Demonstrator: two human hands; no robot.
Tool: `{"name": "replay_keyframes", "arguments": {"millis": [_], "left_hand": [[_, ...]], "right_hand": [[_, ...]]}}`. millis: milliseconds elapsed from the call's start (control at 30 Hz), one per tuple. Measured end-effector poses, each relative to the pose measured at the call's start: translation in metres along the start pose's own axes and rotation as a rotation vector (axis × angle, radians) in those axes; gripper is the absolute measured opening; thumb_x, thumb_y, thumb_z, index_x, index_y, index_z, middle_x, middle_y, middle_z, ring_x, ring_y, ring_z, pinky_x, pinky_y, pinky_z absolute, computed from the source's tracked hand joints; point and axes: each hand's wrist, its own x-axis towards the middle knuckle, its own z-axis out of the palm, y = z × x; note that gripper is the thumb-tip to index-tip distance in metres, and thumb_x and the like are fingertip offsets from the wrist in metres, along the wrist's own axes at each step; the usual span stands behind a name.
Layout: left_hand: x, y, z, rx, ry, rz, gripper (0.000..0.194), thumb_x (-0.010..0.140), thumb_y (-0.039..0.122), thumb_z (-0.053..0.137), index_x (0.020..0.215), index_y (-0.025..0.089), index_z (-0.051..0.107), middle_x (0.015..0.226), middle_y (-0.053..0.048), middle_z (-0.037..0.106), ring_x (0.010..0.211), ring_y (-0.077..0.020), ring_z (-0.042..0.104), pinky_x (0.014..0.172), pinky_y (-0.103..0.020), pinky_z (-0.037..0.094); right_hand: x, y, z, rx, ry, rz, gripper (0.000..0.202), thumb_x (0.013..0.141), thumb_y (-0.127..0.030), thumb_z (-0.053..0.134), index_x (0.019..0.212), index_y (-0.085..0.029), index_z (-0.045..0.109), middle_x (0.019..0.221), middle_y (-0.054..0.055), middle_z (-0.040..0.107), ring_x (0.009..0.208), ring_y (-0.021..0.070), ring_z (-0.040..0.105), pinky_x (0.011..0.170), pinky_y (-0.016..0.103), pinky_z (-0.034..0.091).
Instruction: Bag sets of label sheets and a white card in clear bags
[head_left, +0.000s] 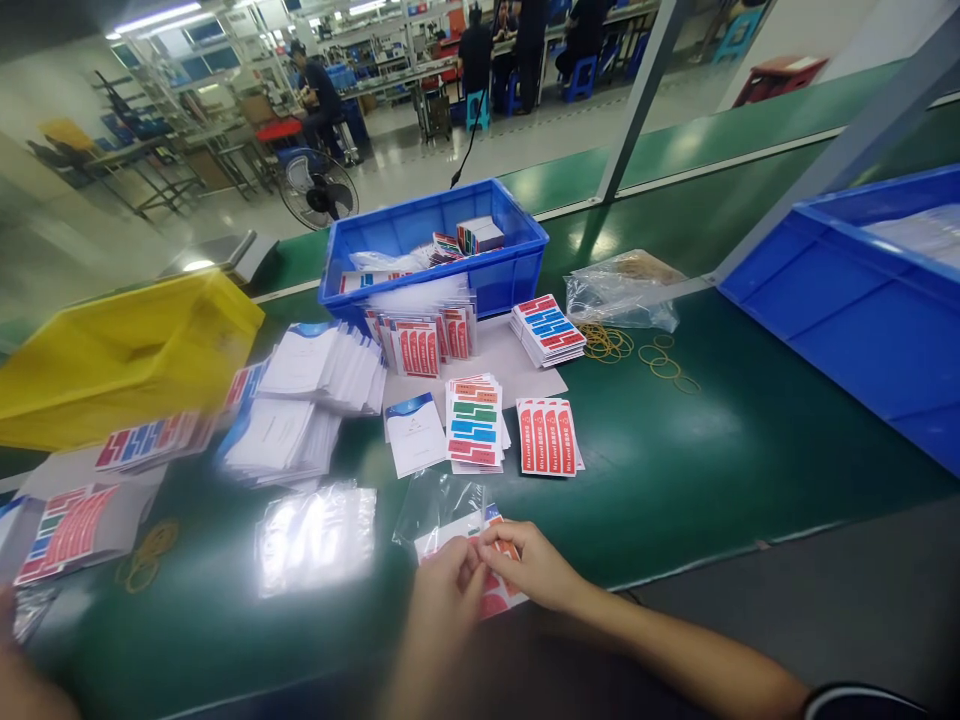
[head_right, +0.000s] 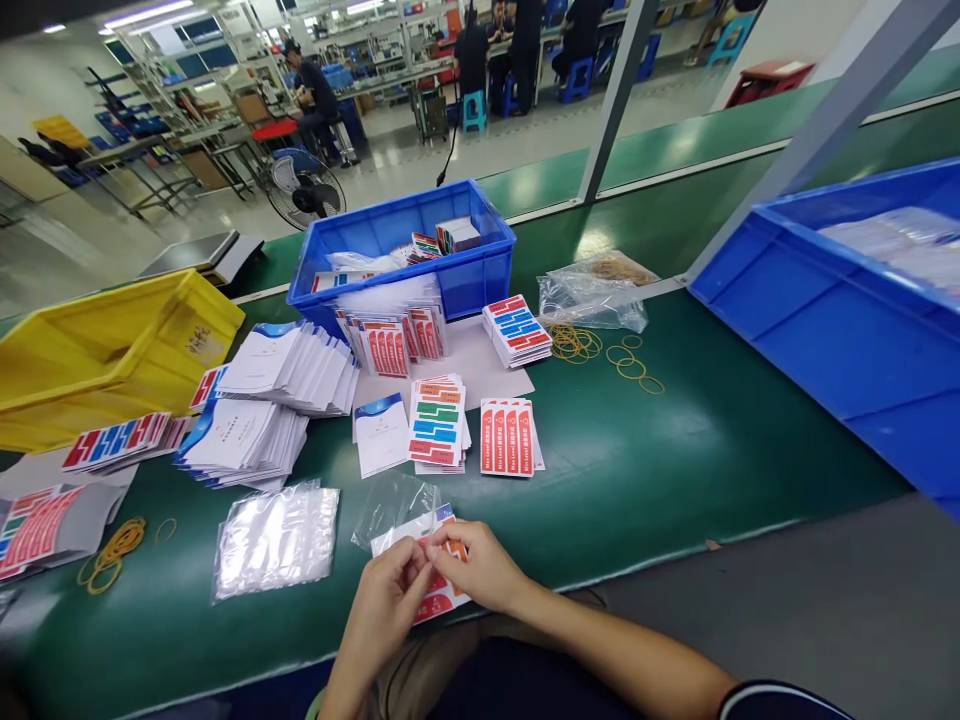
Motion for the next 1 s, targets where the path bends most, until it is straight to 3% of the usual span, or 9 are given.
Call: {"name": "replay_keyframes", "arguments": {"millis": [200, 367, 533, 800, 1000], "left_hand": [[-0.004, -0.001, 0.004, 0.023, 0.053, 0.048, 0.025, 0.087, 0.031, 0.045, 0.065, 0.021, 0.039, 0.061, 0.002, 0.047, 0.056, -0.0122, 0.045, 0.055, -0.024, 0.034], [-0.009, -0.009, 0.008, 0.130, 0.209, 0.180, 0.012, 0.089, 0.022, 0.045, 0.086, 0.020, 0.057, 0.077, -0.002, 0.062, 0.068, -0.0132, 0.060, 0.061, -0.022, 0.046], [-0.011, -0.017, 0.015, 0.347, 0.263, 0.249, 0.015, 0.091, 0.021, 0.046, 0.098, 0.020, 0.060, 0.085, -0.004, 0.067, 0.075, -0.0159, 0.065, 0.067, -0.025, 0.051], [-0.011, -0.019, 0.016, 0.540, 0.330, 0.294, 0.017, 0.090, 0.016, 0.047, 0.076, 0.020, 0.056, 0.069, -0.001, 0.062, 0.065, -0.0146, 0.060, 0.062, -0.025, 0.044], [-0.015, -0.019, 0.017, 0.609, 0.470, 0.332, 0.022, 0.090, 0.017, 0.048, 0.068, 0.021, 0.047, 0.062, 0.000, 0.054, 0.061, -0.0146, 0.052, 0.058, -0.025, 0.037]], "right_hand": [[0.000, 0.006, 0.000, -0.018, 0.029, 0.008, 0.020, 0.080, -0.013, 0.049, 0.067, -0.015, 0.064, 0.066, 0.001, 0.064, 0.066, 0.0140, 0.057, 0.066, 0.023, 0.043], [-0.001, 0.005, 0.001, -0.051, 0.061, -0.010, 0.018, 0.082, -0.015, 0.052, 0.071, -0.016, 0.066, 0.072, 0.002, 0.067, 0.071, 0.0153, 0.060, 0.069, 0.024, 0.044], [-0.003, -0.001, 0.002, -0.089, 0.065, -0.041, 0.020, 0.085, -0.017, 0.053, 0.069, -0.017, 0.064, 0.071, 0.002, 0.066, 0.071, 0.0159, 0.060, 0.070, 0.026, 0.044], [-0.007, -0.002, 0.006, -0.125, 0.054, -0.057, 0.022, 0.087, -0.018, 0.052, 0.068, -0.017, 0.062, 0.071, 0.001, 0.066, 0.070, 0.0153, 0.058, 0.068, 0.025, 0.042], [-0.005, -0.007, 0.009, -0.119, 0.035, -0.072, 0.025, 0.089, -0.020, 0.051, 0.065, -0.017, 0.061, 0.067, 0.000, 0.063, 0.066, 0.0141, 0.057, 0.065, 0.024, 0.041]]}}
